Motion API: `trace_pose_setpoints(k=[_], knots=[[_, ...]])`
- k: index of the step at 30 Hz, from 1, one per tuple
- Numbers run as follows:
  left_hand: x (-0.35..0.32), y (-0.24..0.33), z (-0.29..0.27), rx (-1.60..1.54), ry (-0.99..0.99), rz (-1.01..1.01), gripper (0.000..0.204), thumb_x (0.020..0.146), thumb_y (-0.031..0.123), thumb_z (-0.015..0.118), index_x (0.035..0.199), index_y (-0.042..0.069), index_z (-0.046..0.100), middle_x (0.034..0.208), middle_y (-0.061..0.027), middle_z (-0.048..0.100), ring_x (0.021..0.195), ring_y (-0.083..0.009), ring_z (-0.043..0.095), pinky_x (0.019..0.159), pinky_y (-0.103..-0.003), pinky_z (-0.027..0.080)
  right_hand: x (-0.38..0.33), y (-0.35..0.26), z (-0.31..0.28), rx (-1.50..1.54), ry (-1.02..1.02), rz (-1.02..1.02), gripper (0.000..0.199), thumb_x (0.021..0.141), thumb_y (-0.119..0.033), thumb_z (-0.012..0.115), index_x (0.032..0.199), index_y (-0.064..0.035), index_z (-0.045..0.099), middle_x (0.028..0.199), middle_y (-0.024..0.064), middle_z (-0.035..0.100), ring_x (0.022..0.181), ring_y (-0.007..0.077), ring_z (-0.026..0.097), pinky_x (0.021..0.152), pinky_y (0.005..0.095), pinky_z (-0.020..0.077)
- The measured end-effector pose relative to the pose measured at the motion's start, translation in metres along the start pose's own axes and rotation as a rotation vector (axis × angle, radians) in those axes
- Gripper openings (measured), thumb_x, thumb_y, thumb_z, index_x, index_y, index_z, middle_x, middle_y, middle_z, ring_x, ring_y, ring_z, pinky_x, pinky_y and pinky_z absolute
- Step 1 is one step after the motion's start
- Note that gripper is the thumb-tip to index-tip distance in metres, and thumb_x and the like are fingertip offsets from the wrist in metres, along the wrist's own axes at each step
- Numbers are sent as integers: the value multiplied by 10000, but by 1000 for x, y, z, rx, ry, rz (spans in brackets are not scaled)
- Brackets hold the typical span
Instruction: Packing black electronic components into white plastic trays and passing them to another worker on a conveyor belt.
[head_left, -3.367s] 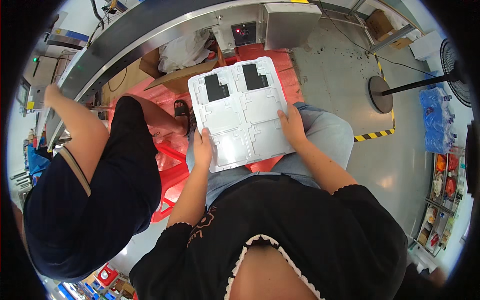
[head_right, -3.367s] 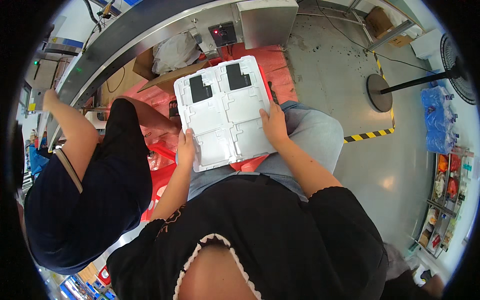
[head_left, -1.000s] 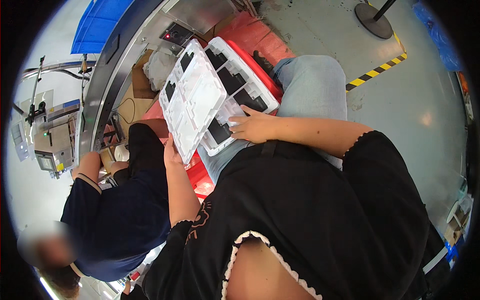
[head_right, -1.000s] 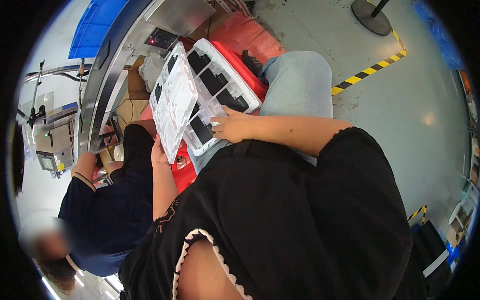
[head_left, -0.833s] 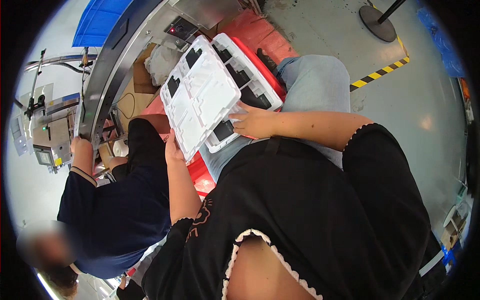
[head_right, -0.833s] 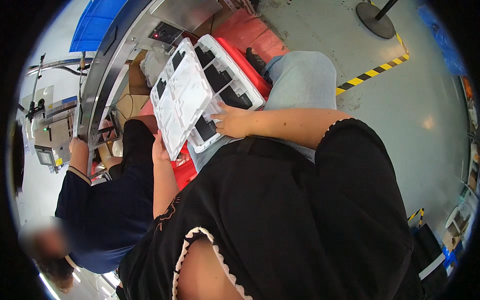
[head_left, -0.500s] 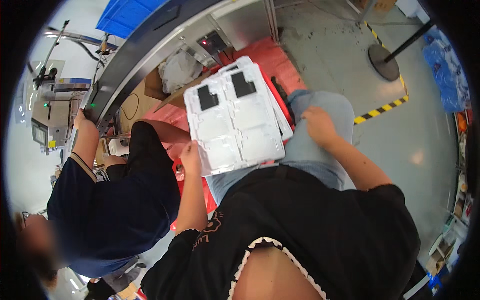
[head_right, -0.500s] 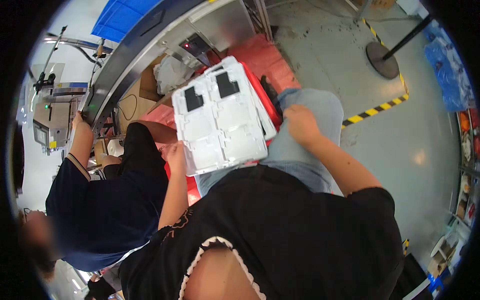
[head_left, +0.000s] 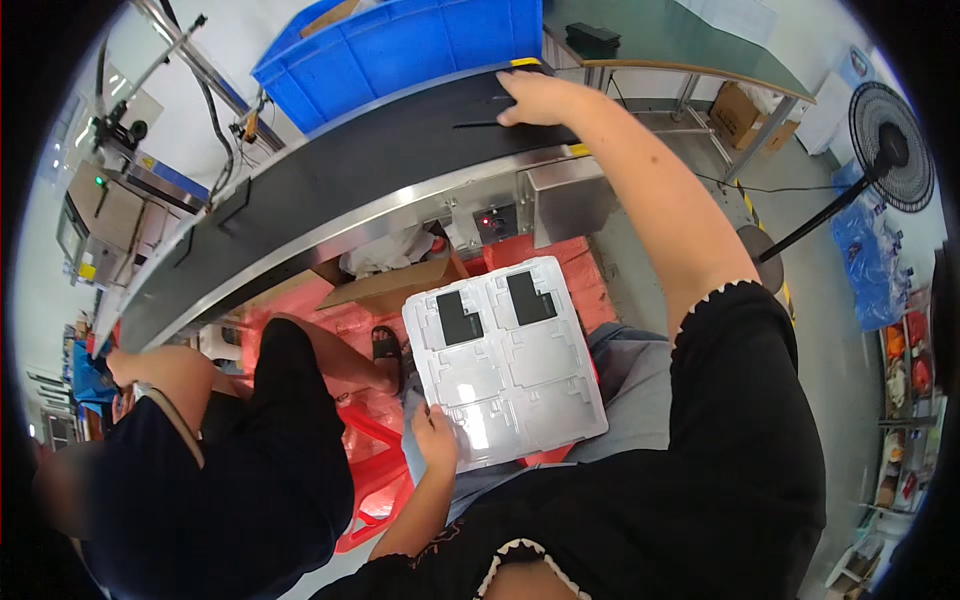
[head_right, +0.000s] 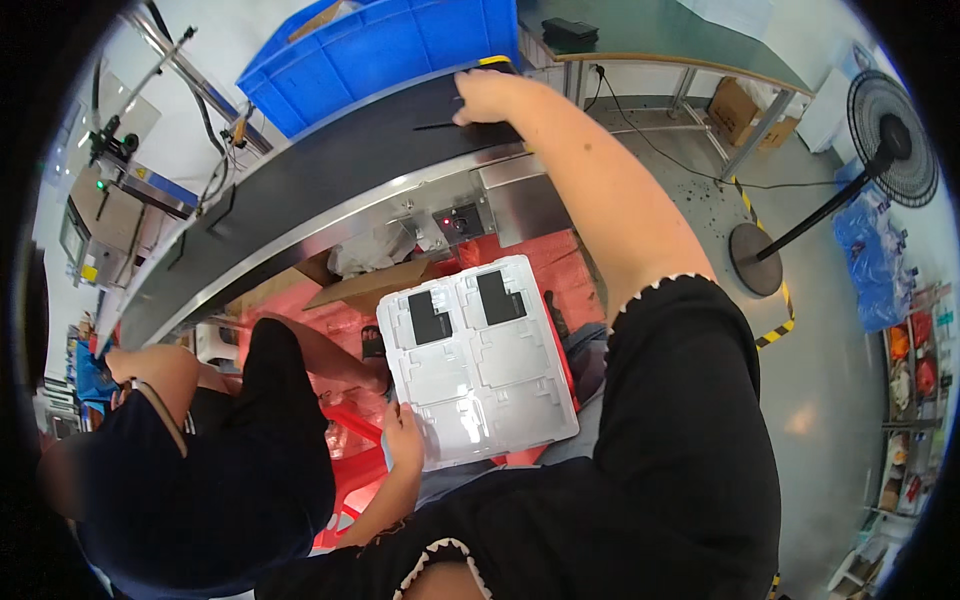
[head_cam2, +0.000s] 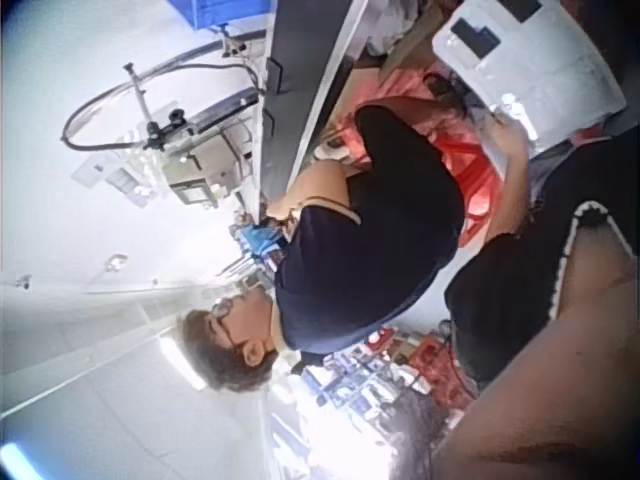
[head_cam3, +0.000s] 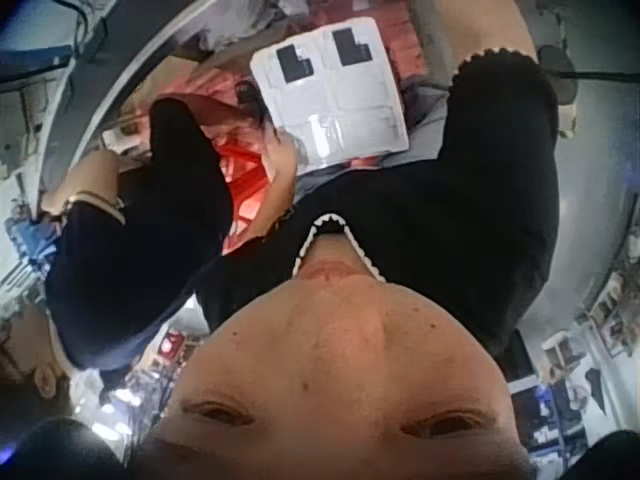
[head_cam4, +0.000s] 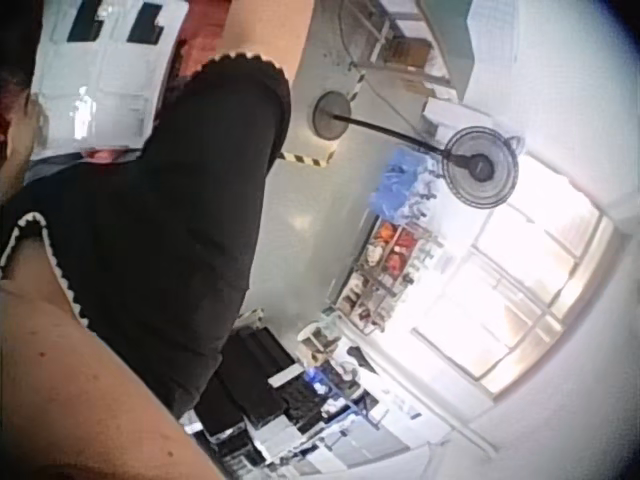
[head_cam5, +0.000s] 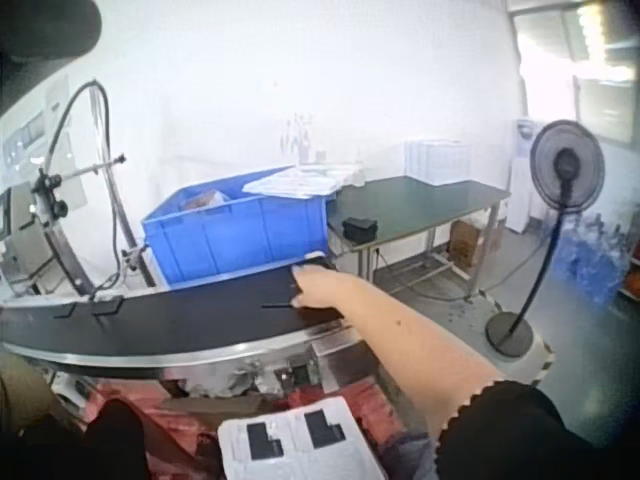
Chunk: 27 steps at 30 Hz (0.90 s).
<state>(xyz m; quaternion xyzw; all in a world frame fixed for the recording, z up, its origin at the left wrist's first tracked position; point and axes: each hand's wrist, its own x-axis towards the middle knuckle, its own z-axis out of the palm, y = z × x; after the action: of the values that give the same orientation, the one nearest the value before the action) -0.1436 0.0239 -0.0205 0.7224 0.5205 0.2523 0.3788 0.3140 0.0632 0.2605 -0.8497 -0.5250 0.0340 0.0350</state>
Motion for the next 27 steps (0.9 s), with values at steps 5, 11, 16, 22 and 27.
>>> trace_pose_setpoints(k=[5,11,16,22,27], knots=[[0,20,-8,43,-94,-5,375,898,168,460,1175,-84,436,1111,-278,475,1037,-399,451,926,-427,344,8,13,-37,-137,-7,-13,542,541,-303,798,887,77,625,892,216,642,853,332,623,744,387,485],[2,26,-9,85,-18,41,326,907,138,425,1151,-75,456,1056,-268,484,990,-408,456,895,-443,354,-68,-47,1,394,334,-90,376,794,-369,627,816,1,560,658,75,508,624,181,498,597,307,412],[-3,31,-2,65,19,-18,286,905,118,424,1122,-57,488,1048,-251,501,984,-388,471,876,-430,371,-162,-126,120,819,-102,80,410,868,-401,548,893,8,560,769,78,518,735,165,482,704,313,411],[-4,29,-5,55,24,-21,273,898,92,430,1127,-29,513,1027,-233,526,967,-380,488,858,-431,384,-218,-189,260,1282,-375,290,295,866,-243,545,847,42,475,752,233,587,712,353,612,621,419,466],[-3,23,-9,96,-61,33,308,910,135,415,1152,-34,503,1054,-243,522,980,-385,485,866,-432,383,-223,-193,246,724,-227,231,422,813,-337,631,926,38,475,743,201,598,708,287,630,590,395,488]])
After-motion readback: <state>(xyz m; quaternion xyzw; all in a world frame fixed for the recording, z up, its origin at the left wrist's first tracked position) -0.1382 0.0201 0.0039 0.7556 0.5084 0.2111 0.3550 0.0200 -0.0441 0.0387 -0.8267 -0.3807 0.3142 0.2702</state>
